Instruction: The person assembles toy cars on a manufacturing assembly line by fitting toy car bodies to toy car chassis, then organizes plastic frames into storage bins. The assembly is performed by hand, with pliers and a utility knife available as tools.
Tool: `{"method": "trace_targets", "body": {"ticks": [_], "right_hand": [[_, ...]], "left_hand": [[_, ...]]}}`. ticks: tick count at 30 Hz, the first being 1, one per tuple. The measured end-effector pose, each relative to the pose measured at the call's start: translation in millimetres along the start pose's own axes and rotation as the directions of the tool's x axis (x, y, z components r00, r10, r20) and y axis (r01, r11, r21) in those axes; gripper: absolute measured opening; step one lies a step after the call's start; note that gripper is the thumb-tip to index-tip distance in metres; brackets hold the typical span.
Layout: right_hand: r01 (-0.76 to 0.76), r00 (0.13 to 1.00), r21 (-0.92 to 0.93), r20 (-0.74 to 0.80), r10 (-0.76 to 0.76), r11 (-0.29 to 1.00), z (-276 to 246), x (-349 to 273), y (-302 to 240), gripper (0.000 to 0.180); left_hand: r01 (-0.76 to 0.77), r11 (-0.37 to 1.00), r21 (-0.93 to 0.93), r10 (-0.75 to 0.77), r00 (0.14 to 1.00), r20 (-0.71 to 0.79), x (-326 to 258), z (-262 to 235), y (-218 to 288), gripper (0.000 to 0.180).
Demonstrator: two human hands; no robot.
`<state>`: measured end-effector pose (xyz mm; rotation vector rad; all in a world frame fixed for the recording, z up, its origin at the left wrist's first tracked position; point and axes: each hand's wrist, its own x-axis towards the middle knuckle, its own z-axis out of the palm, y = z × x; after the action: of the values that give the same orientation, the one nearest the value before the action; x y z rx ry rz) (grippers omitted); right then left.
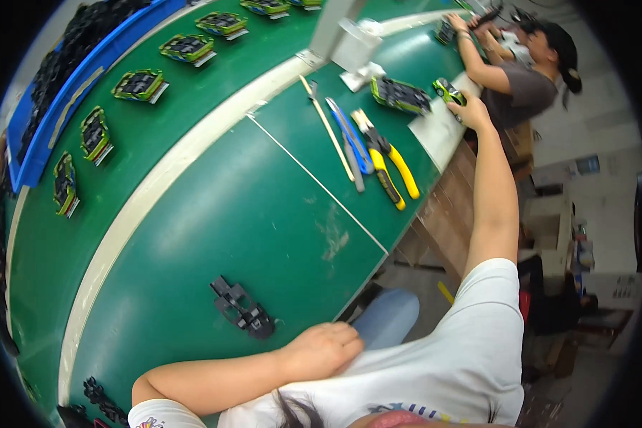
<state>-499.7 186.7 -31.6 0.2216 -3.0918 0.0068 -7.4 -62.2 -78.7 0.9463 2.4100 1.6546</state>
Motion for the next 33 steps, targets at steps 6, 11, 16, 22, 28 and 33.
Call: {"method": "trace_targets", "body": {"ticks": [6,11,16,22,28,33], "right_hand": [[-0.317,0.941,0.024,0.132,0.312,0.948,-5.1,-202.3,120.6,0.062],[-0.295,0.942,0.941,0.257,0.216,0.165,-4.6,-362.4,106.4,0.048],[-0.276,0.943,0.892,0.179,-0.282,-0.357,-7.8,-495.8,-38.6,0.048],[-0.206,0.958,0.84,0.067,-0.28,-0.502,1.3,-572.5,-120.8,0.048],[-0.121,0.987,0.711,0.01,-0.162,-0.693,-24.0,-542.7,-94.6,0.063],[-0.18,0.961,0.716,-0.019,-0.276,-0.675,-18.6,-573.6,-106.6,0.057]], "left_hand": [[-0.008,0.988,0.155,0.0,0.999,0.049,2.5,9.1,4.2,0.011],[-0.005,0.984,0.176,0.025,0.994,-0.11,7.9,14.8,20.2,0.029],[-0.137,0.909,0.393,0.277,0.904,-0.325,1.2,14.4,48.2,0.073],[-0.141,0.822,0.552,0.321,0.915,-0.245,-22.0,30.5,92.6,0.089],[-0.606,0.795,0.015,0.581,0.768,0.27,-71.7,77.0,107.4,0.075],[0.112,0.901,-0.418,-0.228,0.944,-0.24,-45.6,53.1,84.0,0.054]]}}
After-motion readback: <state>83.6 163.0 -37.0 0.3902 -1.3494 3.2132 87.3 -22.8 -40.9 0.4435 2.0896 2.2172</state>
